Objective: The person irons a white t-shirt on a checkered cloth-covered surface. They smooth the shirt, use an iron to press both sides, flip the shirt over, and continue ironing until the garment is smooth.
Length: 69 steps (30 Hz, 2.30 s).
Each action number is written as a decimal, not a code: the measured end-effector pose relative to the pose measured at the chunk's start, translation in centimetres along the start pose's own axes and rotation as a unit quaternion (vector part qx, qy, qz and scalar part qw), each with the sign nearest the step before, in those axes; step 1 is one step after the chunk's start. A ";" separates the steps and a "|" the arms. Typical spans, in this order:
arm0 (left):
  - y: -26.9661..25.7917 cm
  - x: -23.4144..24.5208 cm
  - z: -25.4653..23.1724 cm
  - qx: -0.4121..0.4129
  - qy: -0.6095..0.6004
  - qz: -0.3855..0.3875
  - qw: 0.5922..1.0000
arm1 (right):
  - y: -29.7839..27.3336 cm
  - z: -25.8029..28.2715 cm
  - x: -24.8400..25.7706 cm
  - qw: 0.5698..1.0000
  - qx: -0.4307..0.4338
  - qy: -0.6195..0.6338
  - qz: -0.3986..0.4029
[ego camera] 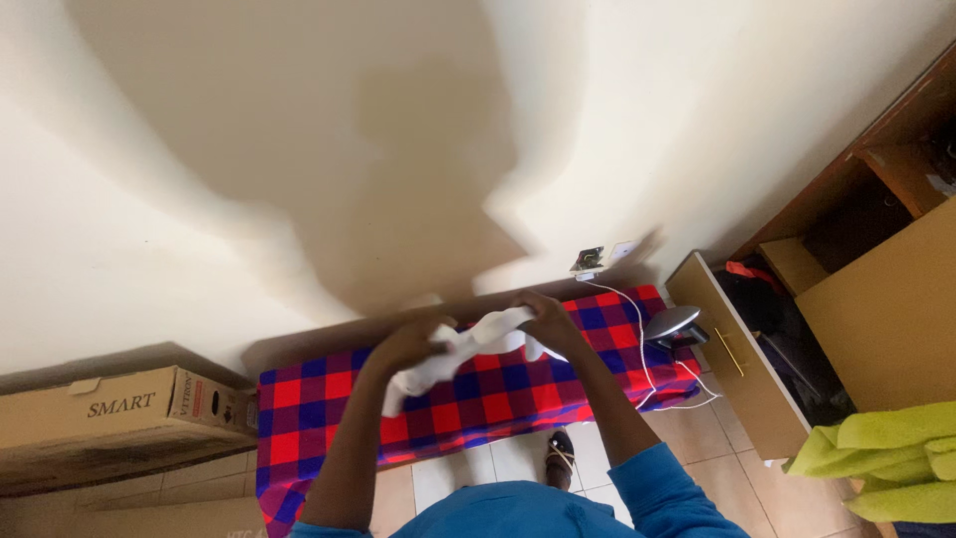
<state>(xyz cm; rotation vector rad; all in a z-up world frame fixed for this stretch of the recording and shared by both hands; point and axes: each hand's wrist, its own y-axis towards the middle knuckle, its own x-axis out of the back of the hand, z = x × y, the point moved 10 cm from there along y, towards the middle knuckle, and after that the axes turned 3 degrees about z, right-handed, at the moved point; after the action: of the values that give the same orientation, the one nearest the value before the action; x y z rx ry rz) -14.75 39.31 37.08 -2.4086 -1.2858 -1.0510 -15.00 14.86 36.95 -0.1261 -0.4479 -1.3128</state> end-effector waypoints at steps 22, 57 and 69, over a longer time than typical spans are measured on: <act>4.2 -2.9 -7.1 0.044 -0.194 -0.119 0.973 | -0.5 11.6 0.2 0.983 0.124 -0.122 -0.056; 1.1 3.8 -5.9 0.092 -0.224 -0.161 0.957 | -5.1 1.5 -2.5 0.985 -0.096 0.142 0.006; -6.3 13.7 -12.4 0.053 -0.329 -0.404 0.852 | -10.9 -9.5 11.5 0.965 -0.122 -0.232 -0.002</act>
<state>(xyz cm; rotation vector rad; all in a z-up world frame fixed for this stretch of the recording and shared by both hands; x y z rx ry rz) -20.87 45.69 54.50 -2.2067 -2.6423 -0.1943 -20.94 -1.63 31.08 -0.6493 -0.6805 -1.3376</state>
